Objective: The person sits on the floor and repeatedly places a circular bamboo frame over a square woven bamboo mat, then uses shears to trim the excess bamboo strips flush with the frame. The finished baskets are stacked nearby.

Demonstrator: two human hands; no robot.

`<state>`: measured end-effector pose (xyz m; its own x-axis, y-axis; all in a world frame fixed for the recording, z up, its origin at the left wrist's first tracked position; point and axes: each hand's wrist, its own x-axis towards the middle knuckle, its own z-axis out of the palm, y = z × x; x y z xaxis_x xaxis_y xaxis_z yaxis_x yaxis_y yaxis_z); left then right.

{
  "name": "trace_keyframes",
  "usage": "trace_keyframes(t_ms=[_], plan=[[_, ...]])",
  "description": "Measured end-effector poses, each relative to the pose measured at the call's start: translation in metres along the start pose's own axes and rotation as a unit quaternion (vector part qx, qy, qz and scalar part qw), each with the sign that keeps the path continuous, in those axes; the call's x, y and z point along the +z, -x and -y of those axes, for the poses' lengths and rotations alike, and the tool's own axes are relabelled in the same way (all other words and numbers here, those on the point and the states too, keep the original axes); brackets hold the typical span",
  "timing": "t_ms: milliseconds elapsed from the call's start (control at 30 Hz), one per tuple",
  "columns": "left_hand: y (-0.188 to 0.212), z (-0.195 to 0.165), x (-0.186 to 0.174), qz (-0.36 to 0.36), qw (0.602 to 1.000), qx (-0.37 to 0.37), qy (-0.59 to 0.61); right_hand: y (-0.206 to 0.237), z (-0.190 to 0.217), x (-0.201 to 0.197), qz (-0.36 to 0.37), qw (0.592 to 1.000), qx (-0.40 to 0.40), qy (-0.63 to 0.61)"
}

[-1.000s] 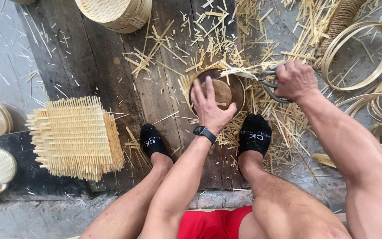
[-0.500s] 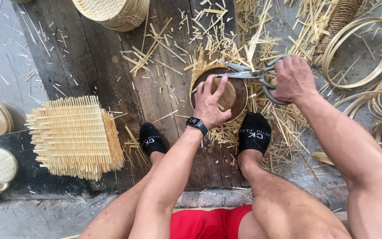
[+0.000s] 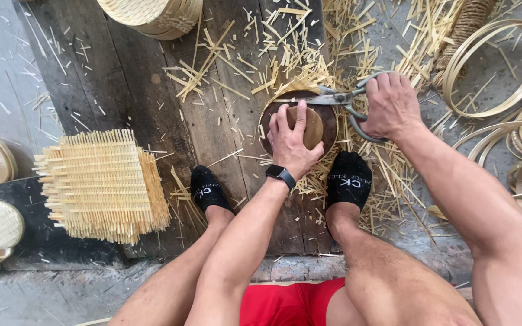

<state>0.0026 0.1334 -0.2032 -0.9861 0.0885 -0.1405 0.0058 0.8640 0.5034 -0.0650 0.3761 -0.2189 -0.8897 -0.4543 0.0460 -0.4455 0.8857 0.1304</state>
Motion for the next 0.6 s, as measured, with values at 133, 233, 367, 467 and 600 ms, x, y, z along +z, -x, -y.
trace_keyframes(t_ms=[133,233,367,467,600], plan=[[-0.003,0.008,-0.009,0.019,0.999,0.034,-0.013,0.002,-0.009,0.004,0.207,0.975,0.036,-0.065],[-0.002,0.006,-0.012,0.053,0.998,0.032,-0.014,0.007,-0.018,0.001,0.166,0.985,0.019,-0.048],[-0.006,0.009,-0.019,0.069,0.996,0.058,-0.005,-0.001,-0.007,0.0,0.056,0.998,-0.007,-0.002],[-0.009,0.012,-0.026,0.12,0.987,0.102,-0.019,-0.008,0.0,-0.001,0.127,0.991,0.008,-0.033],[-0.003,0.0,-0.026,0.096,0.992,0.058,-0.063,-0.002,-0.014,-0.002,0.231,0.97,0.027,-0.075]])
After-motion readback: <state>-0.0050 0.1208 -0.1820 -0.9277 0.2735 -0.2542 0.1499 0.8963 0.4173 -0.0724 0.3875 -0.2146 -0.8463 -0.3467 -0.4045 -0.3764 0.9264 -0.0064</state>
